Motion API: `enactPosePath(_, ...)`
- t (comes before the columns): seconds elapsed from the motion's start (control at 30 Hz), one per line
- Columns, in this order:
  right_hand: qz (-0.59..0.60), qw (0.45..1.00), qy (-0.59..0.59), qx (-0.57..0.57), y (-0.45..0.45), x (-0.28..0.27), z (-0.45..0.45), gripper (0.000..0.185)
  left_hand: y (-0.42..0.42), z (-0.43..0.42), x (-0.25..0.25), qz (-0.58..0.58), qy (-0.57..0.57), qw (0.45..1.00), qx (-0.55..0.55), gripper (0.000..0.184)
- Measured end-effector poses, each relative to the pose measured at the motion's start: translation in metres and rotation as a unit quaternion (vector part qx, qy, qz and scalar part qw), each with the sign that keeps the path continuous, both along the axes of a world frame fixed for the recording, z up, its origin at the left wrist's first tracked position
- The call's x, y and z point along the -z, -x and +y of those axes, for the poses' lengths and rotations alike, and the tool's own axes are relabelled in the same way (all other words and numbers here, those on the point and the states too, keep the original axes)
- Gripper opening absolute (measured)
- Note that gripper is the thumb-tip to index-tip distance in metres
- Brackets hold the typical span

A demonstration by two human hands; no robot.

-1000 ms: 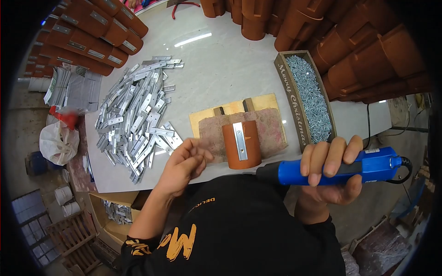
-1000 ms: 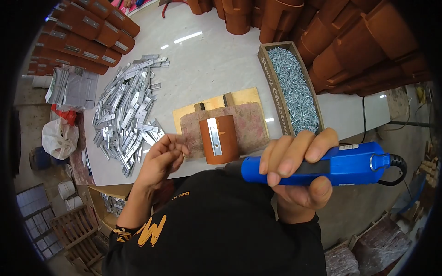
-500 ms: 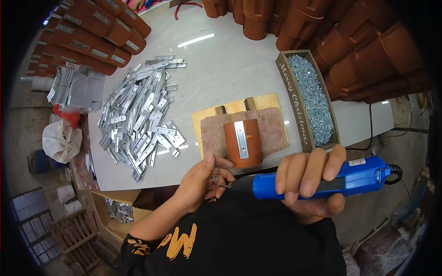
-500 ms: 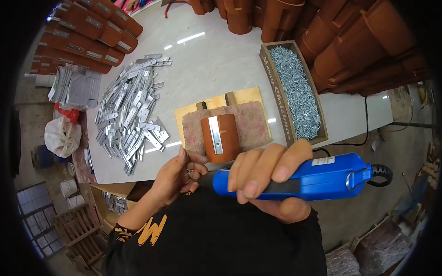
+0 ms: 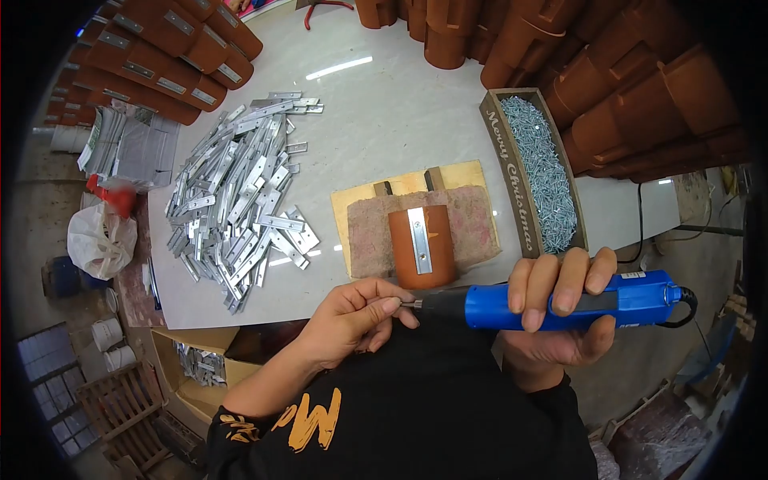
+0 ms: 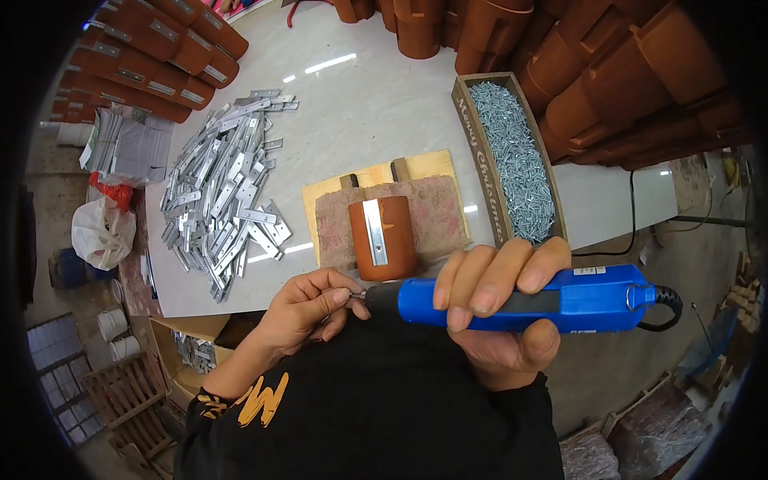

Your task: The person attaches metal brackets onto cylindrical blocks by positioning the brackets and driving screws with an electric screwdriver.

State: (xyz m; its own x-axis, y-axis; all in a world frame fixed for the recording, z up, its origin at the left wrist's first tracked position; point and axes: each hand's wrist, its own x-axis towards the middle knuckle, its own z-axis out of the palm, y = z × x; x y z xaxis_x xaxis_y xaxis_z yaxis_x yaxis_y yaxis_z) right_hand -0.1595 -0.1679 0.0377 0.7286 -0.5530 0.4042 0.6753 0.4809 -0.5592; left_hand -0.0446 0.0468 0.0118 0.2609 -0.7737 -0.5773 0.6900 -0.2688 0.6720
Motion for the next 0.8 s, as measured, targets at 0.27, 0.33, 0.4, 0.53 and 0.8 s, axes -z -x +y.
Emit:
enactPosePath(0.27, 0.000, 0.999, -0.048, 0.014, 0.002, 0.001, -0.005, 0.033, -0.004, -0.001, 0.003, 0.025, 0.016, 0.999, -0.022, 0.015)
enactPosePath(0.33, -0.003, 0.999, -0.052, 0.015, 0.001, 0.000, -0.007, 0.032, -0.005, -0.001, 0.004, 0.047, 0.026, 0.998, -0.038, 0.014)
enactPosePath(0.4, -0.006, 0.998, -0.058, 0.017, 0.001, -0.001, -0.008, 0.032, -0.005, -0.002, 0.005, 0.072, 0.038, 0.995, -0.058, 0.014)
enactPosePath(0.53, -0.009, 0.998, -0.061, 0.028, -0.002, -0.004, -0.009, 0.031, -0.004, -0.006, 0.007, 0.086, 0.048, 0.992, -0.082, 0.013)
enactPosePath(0.8, -0.013, 0.997, -0.053, 0.047, -0.003, -0.010, -0.008, 0.030, -0.009, -0.002, 0.013, 0.069, 0.061, 0.988, -0.120, 0.014)
